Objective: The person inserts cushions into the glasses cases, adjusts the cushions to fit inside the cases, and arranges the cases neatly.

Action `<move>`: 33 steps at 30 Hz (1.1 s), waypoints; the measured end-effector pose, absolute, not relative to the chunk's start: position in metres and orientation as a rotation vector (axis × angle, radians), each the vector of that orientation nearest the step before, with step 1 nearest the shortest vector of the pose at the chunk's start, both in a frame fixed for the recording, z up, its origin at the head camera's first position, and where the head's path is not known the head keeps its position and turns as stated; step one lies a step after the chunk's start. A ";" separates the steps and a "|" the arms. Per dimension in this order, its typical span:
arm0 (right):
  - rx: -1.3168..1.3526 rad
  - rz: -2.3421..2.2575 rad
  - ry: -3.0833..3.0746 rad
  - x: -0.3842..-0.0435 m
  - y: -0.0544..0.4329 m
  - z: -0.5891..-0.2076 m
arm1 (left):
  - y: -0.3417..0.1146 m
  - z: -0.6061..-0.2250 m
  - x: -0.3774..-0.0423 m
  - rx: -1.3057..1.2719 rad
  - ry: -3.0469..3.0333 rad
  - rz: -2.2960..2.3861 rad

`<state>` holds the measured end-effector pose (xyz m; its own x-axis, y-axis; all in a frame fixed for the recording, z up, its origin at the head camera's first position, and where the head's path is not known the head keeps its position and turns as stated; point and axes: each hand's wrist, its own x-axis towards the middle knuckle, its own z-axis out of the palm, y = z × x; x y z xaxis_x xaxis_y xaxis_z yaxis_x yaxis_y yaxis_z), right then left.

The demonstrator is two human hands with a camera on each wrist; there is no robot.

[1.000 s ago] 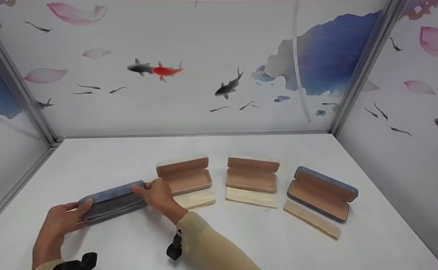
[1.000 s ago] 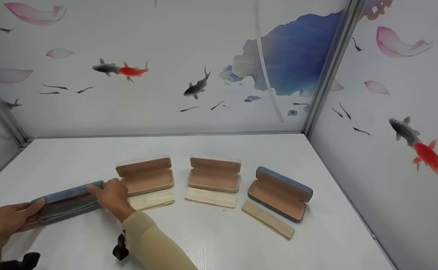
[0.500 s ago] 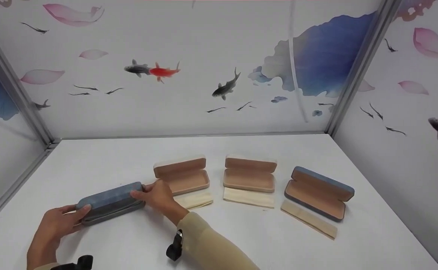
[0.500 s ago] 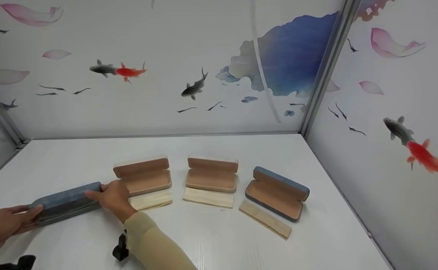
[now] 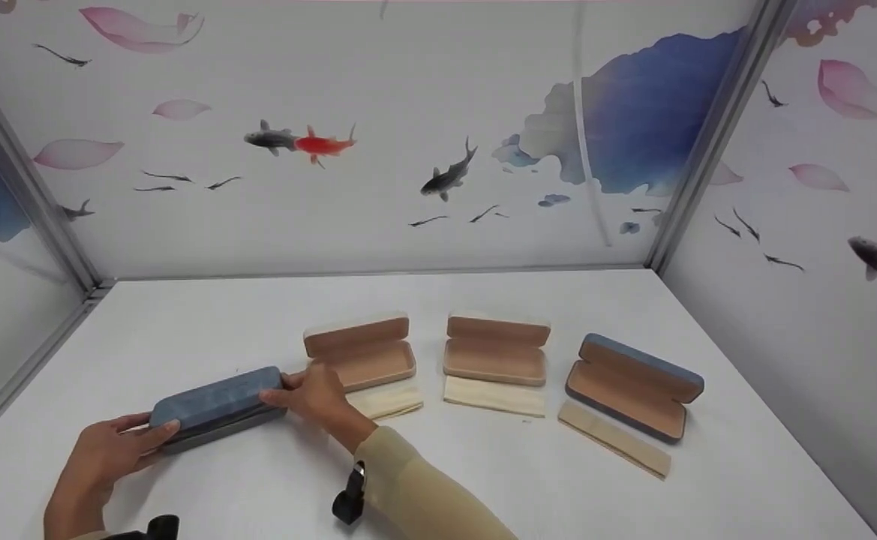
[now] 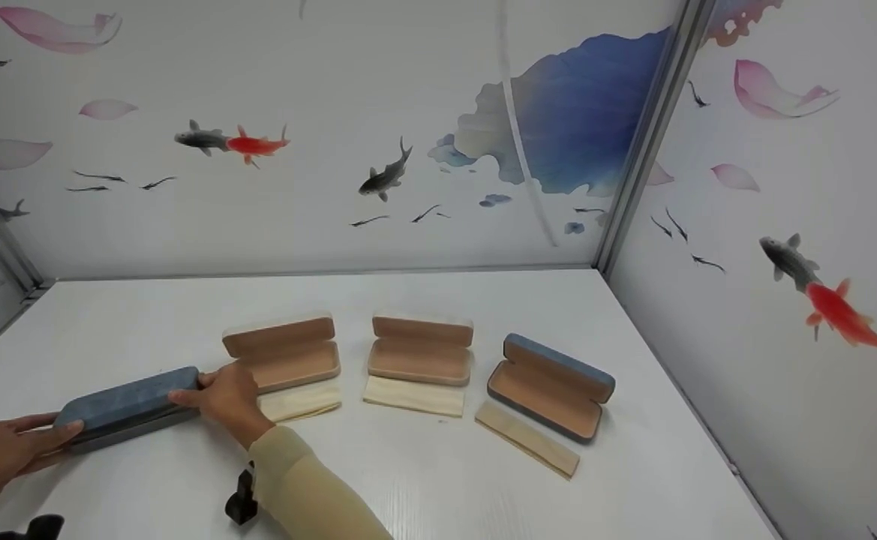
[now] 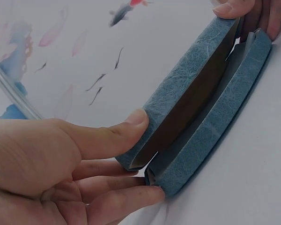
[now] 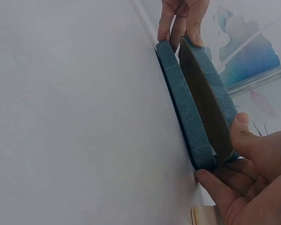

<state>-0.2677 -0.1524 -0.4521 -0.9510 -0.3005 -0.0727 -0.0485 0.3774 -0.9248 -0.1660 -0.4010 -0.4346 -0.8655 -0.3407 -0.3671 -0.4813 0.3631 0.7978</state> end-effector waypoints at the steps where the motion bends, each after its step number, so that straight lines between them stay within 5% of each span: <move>1: -0.306 -1.602 2.410 -0.268 -0.153 -0.452 | -0.402 -0.435 -0.166 -0.751 2.483 1.508; 33: -0.353 -1.645 2.429 -0.264 -0.153 -0.460 | -0.404 -0.443 -0.167 -0.743 2.560 1.400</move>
<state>-0.2635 -0.1529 -0.4599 -0.9543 -0.2981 -0.0204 -0.0917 0.3572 -0.9295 -0.1673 -0.4037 -0.4430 -0.8701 -0.3572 -0.3396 -0.4787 0.4483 0.7549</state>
